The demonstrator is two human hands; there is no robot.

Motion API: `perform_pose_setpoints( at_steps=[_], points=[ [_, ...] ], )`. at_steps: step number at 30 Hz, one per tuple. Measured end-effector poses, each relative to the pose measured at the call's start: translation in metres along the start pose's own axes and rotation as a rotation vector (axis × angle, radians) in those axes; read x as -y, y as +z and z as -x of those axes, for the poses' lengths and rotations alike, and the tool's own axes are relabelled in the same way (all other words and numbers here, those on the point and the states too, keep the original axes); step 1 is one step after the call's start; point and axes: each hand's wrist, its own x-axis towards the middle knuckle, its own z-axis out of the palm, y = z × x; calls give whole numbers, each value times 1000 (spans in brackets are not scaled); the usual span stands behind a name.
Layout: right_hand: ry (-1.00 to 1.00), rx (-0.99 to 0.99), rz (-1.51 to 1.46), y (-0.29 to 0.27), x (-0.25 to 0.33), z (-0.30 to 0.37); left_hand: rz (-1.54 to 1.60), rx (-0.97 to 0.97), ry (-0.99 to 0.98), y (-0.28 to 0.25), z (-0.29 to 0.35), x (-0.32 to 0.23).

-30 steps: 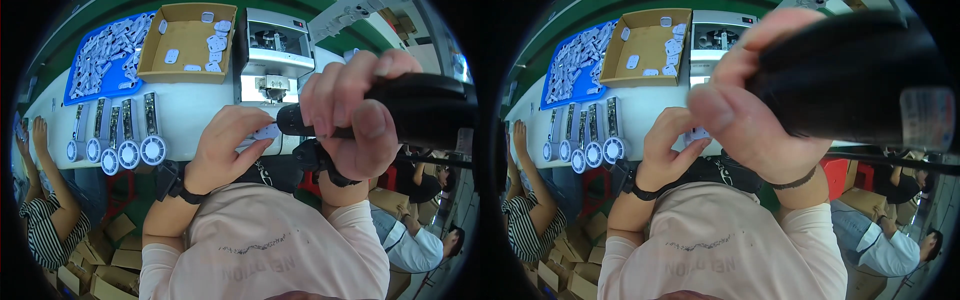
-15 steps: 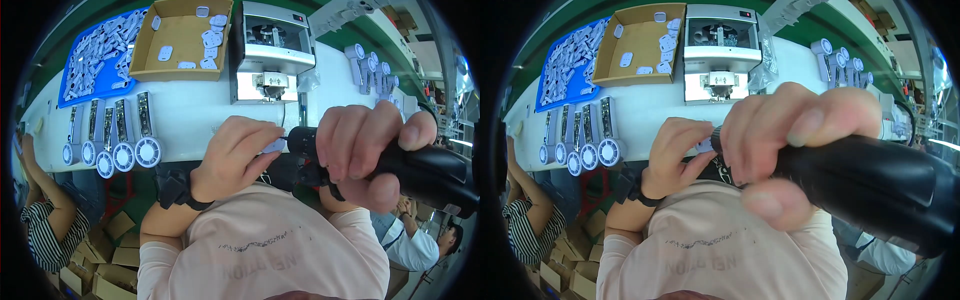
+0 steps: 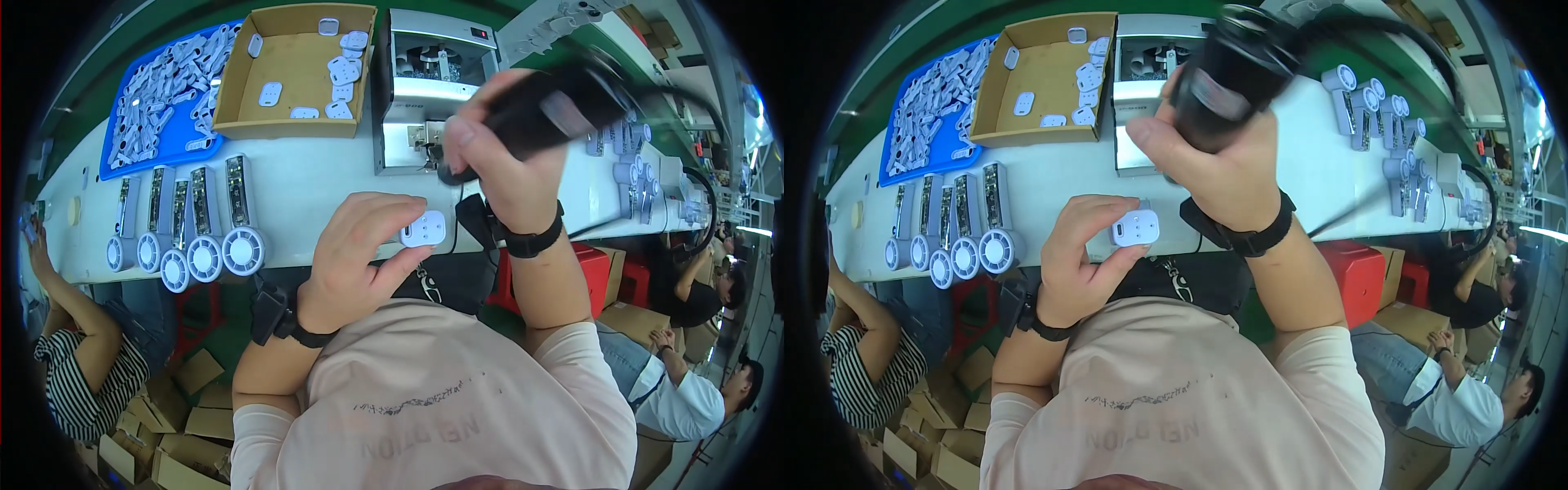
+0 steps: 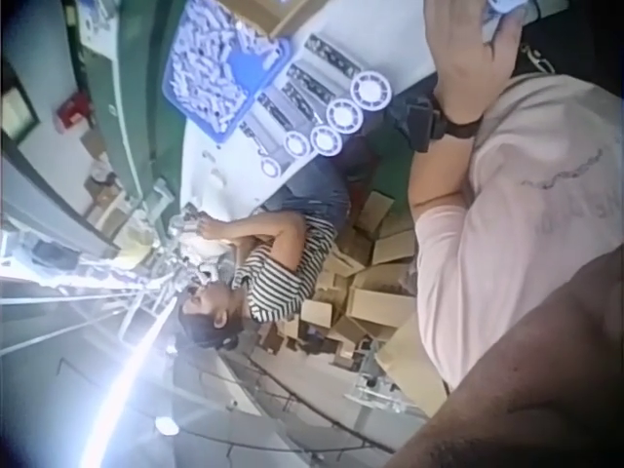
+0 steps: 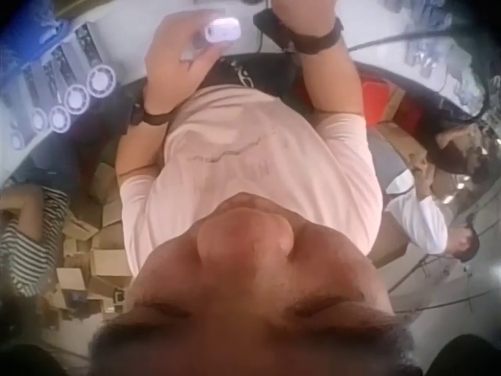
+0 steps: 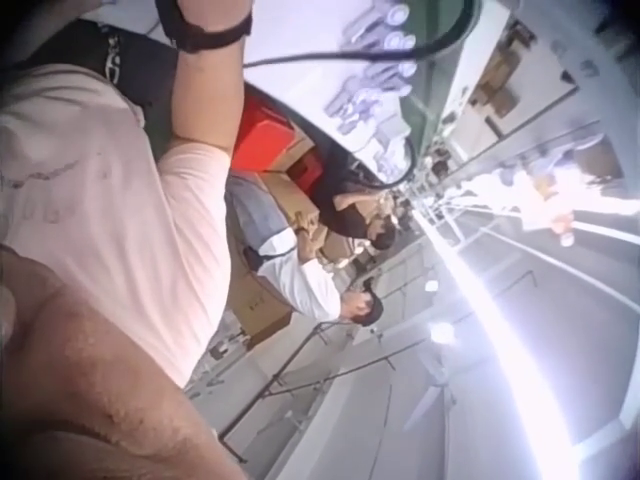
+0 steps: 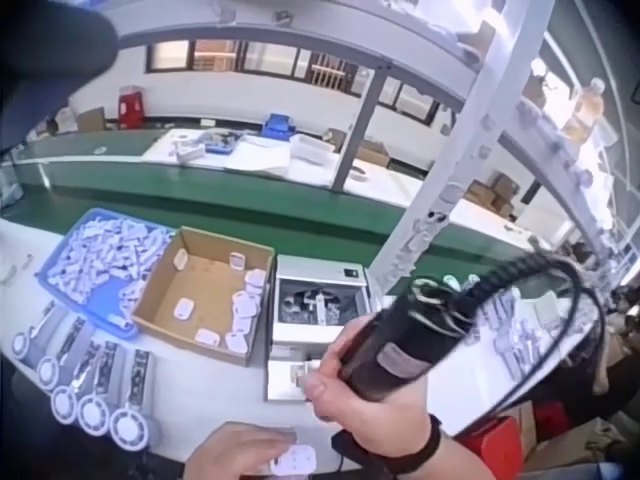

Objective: Assembling and labeling blue circular electronic components at a factory workstation using a handheld tool.

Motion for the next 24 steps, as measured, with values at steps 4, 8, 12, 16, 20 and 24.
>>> perform_pose_setpoints(
  at_steps=[4, 8, 12, 16, 20, 24],
  points=[
    [-26, -70, -108, -4, 17, 15, 0, 9, 16, 1, -4, 1],
    [-409, 263, -348, -22, 74, 10, -22, 8, 42, 2, -8, 4],
    [-408, 362, -316, -12, 77, 12, -2, 0, 13, 6, -11, 1],
    [-259, 142, -234, 5, 74, 19, 2, 10, -23, 6, -12, 2],
    [-283, 242, -76, 9, 74, 10, -66, 21, 9, 0, -14, 1],
    [-300, 235, -205, 13, 72, 17, -63, 27, 22, 9, -11, 2]
  ],
)
